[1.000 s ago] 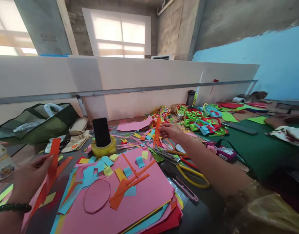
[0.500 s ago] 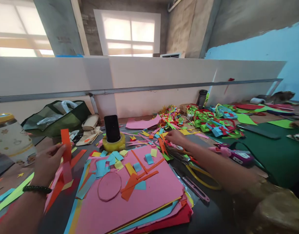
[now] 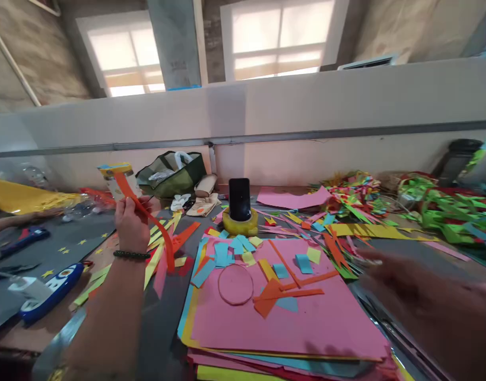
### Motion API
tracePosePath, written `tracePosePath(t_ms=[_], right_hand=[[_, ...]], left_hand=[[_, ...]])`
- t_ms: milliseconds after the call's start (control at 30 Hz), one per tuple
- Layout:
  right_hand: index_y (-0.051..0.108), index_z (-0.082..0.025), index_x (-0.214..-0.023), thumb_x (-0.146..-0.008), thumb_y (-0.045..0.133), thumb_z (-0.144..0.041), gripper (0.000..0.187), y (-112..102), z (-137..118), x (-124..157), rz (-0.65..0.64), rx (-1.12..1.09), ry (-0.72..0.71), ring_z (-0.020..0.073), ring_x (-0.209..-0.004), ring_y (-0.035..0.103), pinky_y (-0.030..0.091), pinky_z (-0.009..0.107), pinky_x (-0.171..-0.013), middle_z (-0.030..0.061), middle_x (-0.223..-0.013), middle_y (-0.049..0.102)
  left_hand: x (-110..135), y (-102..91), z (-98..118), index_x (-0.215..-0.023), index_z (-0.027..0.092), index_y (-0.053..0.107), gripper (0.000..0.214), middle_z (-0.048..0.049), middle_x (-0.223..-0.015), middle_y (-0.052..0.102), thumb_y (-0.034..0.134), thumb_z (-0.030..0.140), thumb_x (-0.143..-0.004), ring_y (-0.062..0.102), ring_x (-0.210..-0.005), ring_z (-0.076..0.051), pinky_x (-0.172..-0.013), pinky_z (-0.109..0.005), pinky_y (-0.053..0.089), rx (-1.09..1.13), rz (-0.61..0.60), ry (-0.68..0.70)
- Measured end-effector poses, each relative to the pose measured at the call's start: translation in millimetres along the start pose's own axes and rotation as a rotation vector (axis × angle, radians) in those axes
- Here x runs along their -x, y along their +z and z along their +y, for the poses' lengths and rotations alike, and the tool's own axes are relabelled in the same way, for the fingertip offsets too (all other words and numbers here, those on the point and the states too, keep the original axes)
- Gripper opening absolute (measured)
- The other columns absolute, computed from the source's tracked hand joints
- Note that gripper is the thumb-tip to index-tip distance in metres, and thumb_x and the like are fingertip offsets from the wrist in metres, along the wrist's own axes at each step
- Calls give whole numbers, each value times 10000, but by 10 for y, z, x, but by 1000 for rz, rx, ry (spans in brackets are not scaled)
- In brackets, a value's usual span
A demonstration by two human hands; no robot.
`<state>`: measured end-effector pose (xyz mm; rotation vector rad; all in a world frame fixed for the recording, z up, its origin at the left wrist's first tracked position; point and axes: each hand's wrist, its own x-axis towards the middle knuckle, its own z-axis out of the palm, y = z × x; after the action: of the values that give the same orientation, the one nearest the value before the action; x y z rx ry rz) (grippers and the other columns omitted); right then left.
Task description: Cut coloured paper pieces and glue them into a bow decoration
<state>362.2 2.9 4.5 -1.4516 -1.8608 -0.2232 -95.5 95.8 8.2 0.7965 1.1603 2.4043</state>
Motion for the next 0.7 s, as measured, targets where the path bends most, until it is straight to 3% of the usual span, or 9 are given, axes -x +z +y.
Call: tracePosePath(t_ms=[100, 200, 333, 400, 467, 533, 700], right_hand=[[571, -303, -1095, -848, 453, -482, 327, 130, -60, 316, -29, -23, -66, 130, -479, 586, 444, 208, -425, -21, -625, 630], [548, -287, -1104, -875, 427, -472, 318, 228, -7, 446, -54, -21, -66, 124, -422, 566, 436, 195, -376, -41, -579, 615], [557, -258, -1077, -862, 455, -475, 322, 268, 134, 537, -87, -65, -48, 131, -491, 634, 480, 184, -424, -18, -678, 685], [564, -246, -1075, -854, 473, -462, 322, 294, 168, 595, -139, -119, -11, 143, -538, 654, 496, 191, -455, -2, -713, 694], [577, -243, -1065, -838, 502, -451, 317, 333, 167, 652, -177, -172, 18, 157, -573, 660, 512, 210, -492, 10, -724, 689], [592, -245, -1042, -824, 523, -446, 304, 367, 148, 695, -196, -219, 39, 167, -587, 657, 527, 231, -524, 15, -722, 680], [585, -251, -1059, -840, 507, -421, 288, 362, 104, 732, -269, -293, 106, 170, -595, 643, 528, 245, -530, 16, -706, 661]], left_hand=[[-20, 21, 162, -776, 209, 381, 120, 47, -618, 577, 333, 160, -875, 535, -489, -81, -535, -209, 432, 74, 41, -16], [-71, 46, 372, -749, 203, 378, 148, 62, -592, 534, 334, 180, -889, 498, -459, -67, -507, -192, 418, 63, 9, -54], [-271, 68, 678, -765, 184, 466, 131, 74, -564, 483, 434, 218, -888, 430, -419, -54, -431, -160, 355, -129, -149, -115], [-360, 85, 702, -847, 152, 545, 114, 40, -665, 545, 482, 234, -895, 482, -489, -63, -470, -185, 412, -304, -237, -167], [-369, 105, 573, -1001, 128, 579, 208, -34, -906, 612, 534, 295, -886, 591, -711, -124, -621, -282, 512, -497, -333, -252], [-273, 116, 317, -1124, 147, 554, 293, -76, -1094, 593, 542, 309, -881, 604, -900, -186, -756, -374, 524, -660, -436, -327], [109, 56, -366, -1168, 163, 536, 323, -89, -1167, 567, 542, 310, -880, 587, -976, -209, -814, -412, 508, -945, -654, -391]])
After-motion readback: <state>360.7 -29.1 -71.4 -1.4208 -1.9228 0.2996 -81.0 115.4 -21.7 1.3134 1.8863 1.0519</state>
